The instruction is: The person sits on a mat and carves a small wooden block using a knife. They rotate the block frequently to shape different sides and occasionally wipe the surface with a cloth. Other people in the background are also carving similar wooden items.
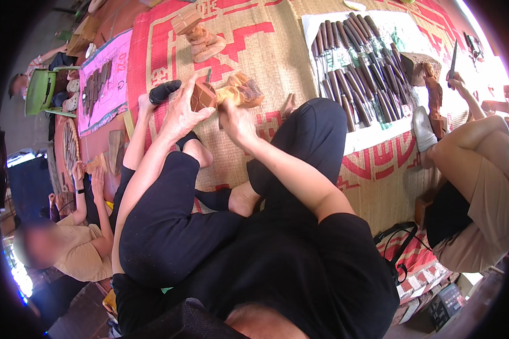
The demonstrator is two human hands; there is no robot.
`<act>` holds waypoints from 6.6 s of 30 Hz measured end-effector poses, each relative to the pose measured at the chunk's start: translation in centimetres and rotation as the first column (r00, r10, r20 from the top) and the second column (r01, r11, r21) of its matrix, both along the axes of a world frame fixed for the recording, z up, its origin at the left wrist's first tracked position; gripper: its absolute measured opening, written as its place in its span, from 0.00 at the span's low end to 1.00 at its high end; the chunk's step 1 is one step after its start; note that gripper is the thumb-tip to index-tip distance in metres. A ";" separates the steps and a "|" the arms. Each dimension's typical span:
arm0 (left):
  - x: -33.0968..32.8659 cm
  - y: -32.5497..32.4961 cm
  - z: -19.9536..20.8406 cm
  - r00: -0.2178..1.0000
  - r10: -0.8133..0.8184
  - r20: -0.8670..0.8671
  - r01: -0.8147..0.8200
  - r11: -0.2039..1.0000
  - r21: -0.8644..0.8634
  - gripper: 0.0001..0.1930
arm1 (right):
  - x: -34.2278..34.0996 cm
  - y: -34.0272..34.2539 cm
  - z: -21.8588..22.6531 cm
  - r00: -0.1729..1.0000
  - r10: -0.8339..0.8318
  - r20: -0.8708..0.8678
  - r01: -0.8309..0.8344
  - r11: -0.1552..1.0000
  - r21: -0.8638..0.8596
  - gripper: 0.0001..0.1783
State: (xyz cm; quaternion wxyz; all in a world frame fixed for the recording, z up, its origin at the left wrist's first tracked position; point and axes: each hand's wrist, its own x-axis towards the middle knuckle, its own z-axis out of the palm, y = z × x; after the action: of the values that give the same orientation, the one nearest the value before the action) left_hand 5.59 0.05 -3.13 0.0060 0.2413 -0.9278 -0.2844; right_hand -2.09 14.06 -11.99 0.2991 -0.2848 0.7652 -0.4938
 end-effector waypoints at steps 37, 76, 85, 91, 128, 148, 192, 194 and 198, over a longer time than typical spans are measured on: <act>0.4 0.5 -0.1 0.987 -0.119 -0.103 0.137 0.974 0.182 0.44 | -2.3 -0.8 -0.6 0.987 -0.098 -0.125 0.078 0.984 -0.158 0.10; 0.4 -0.1 -1.0 0.991 -0.062 -0.121 0.088 0.971 0.222 0.45 | -1.7 -1.1 -1.0 0.985 -0.144 -0.092 0.135 0.986 -0.102 0.11; 0.6 -0.8 -2.0 0.995 0.006 -0.103 0.020 0.967 0.255 0.47 | 0.6 0.8 -1.1 0.992 -0.030 -0.122 0.015 0.992 -0.122 0.10; 0.1 0.0 -1.0 0.996 -0.012 -0.084 0.031 0.974 0.225 0.47 | -1.8 -1.4 -1.5 0.992 -0.124 -0.011 0.120 0.978 -0.171 0.11; 0.2 0.0 -1.2 0.991 -0.034 -0.129 0.081 0.919 0.385 0.48 | -3.4 0.6 -1.3 0.980 -0.197 0.010 0.197 0.973 -0.124 0.15; -0.2 -0.4 -2.8 0.954 -0.221 -0.202 0.265 0.937 0.229 0.51 | -5.2 0.1 -2.6 0.941 0.054 -0.334 -0.035 0.997 0.062 0.13; 0.1 -0.2 -4.0 0.979 0.055 -0.198 0.010 0.949 0.314 0.49 | -3.6 1.3 -0.4 0.990 -0.071 0.122 0.099 0.965 -0.243 0.04; -0.1 -0.2 -4.3 0.985 0.049 -0.168 0.005 0.953 0.304 0.49 | -5.0 1.5 -1.8 0.963 -0.060 0.263 0.153 0.925 -0.348 0.06; -0.1 -0.1 -3.9 0.984 0.002 -0.178 0.046 0.964 0.263 0.49 | -4.9 0.6 -1.9 0.959 -0.060 0.276 0.184 0.873 -0.452 0.12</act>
State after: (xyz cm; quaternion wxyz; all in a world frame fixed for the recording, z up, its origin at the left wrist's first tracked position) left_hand 5.51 -0.09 -7.00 0.0528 0.2033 -0.8795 -0.4270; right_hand -7.02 14.62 -13.85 0.2835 -0.2345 0.5933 -0.7160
